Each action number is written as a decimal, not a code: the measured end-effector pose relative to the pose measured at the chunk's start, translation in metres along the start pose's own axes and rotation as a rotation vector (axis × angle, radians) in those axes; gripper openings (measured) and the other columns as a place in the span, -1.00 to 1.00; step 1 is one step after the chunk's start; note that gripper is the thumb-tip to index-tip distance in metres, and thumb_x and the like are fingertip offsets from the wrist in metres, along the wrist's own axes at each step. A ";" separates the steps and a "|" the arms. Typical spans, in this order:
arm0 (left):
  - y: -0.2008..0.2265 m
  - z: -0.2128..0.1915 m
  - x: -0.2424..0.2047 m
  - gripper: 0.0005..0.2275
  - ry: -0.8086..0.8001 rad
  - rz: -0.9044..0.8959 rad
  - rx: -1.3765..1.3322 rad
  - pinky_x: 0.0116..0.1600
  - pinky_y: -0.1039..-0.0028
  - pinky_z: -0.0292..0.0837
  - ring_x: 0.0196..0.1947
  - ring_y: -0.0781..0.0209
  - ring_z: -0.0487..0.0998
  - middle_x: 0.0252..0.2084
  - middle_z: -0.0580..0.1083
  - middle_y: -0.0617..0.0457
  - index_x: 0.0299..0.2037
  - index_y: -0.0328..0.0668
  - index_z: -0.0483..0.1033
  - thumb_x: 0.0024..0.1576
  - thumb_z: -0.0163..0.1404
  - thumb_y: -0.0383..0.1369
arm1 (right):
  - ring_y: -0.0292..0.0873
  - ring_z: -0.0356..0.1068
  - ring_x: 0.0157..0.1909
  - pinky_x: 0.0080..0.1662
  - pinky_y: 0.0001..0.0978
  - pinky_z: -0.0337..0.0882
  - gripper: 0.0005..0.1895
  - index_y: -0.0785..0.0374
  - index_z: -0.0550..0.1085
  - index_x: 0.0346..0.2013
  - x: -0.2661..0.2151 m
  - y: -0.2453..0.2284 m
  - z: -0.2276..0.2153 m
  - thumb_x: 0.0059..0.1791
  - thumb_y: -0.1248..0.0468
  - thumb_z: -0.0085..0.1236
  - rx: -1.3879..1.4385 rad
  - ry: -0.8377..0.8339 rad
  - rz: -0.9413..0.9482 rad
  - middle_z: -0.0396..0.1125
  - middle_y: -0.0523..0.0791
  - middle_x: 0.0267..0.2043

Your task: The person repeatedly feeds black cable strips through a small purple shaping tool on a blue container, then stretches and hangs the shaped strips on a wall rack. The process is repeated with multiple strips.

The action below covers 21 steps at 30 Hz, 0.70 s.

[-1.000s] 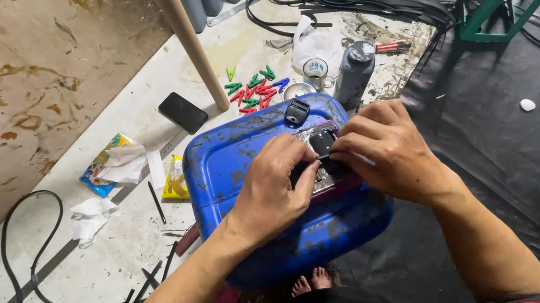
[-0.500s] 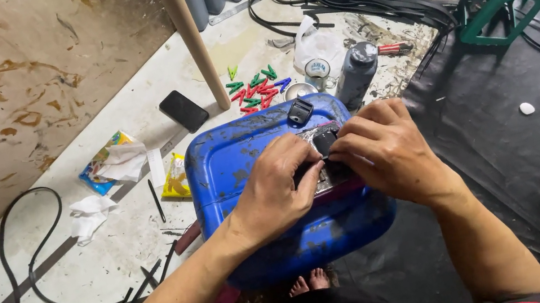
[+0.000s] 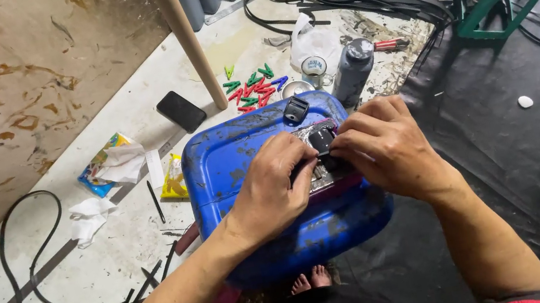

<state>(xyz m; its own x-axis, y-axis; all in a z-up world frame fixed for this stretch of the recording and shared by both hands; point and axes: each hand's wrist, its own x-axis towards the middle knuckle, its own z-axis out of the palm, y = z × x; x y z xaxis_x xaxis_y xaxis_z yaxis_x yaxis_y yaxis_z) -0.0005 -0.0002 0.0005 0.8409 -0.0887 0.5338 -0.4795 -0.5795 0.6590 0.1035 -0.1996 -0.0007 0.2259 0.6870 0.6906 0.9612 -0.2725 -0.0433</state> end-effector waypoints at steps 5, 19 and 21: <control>0.003 -0.009 -0.002 -0.95 -0.020 0.006 0.055 -0.16 0.13 0.51 -0.27 -0.26 0.54 -0.32 0.43 -0.17 -0.26 -0.31 0.55 0.14 0.02 -0.56 | -0.11 0.32 -0.18 -0.06 -0.25 0.26 -0.88 0.03 0.50 -0.38 0.003 -0.002 -0.003 0.07 0.20 0.17 -0.019 -0.010 -0.016 0.37 -0.25 -0.31; -0.005 -0.019 -0.005 -0.96 -0.028 -0.042 0.166 -0.19 0.19 0.50 -0.35 -0.16 0.55 -0.39 0.47 -0.05 -0.34 -0.15 0.63 0.09 0.12 -0.49 | -0.08 0.32 -0.17 -0.05 -0.23 0.26 -0.87 0.04 0.50 -0.38 0.001 0.000 -0.008 0.07 0.22 0.17 -0.045 -0.018 -0.005 0.37 -0.22 -0.33; -0.008 -0.018 -0.003 -0.95 -0.032 -0.039 0.196 -0.18 0.23 0.49 -0.34 -0.12 0.52 -0.43 0.44 -0.01 -0.38 -0.07 0.63 0.08 0.13 -0.47 | -0.11 0.33 -0.15 -0.04 -0.24 0.27 -0.89 0.00 0.49 -0.39 -0.002 0.002 -0.008 0.03 0.24 0.22 -0.089 -0.029 0.009 0.37 -0.26 -0.33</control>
<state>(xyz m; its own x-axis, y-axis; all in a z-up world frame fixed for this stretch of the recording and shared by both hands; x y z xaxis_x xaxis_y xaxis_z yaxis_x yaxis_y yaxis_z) -0.0034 0.0189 0.0030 0.8668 -0.0872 0.4909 -0.3913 -0.7292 0.5614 0.1041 -0.2066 0.0034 0.2398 0.7035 0.6690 0.9416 -0.3362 0.0160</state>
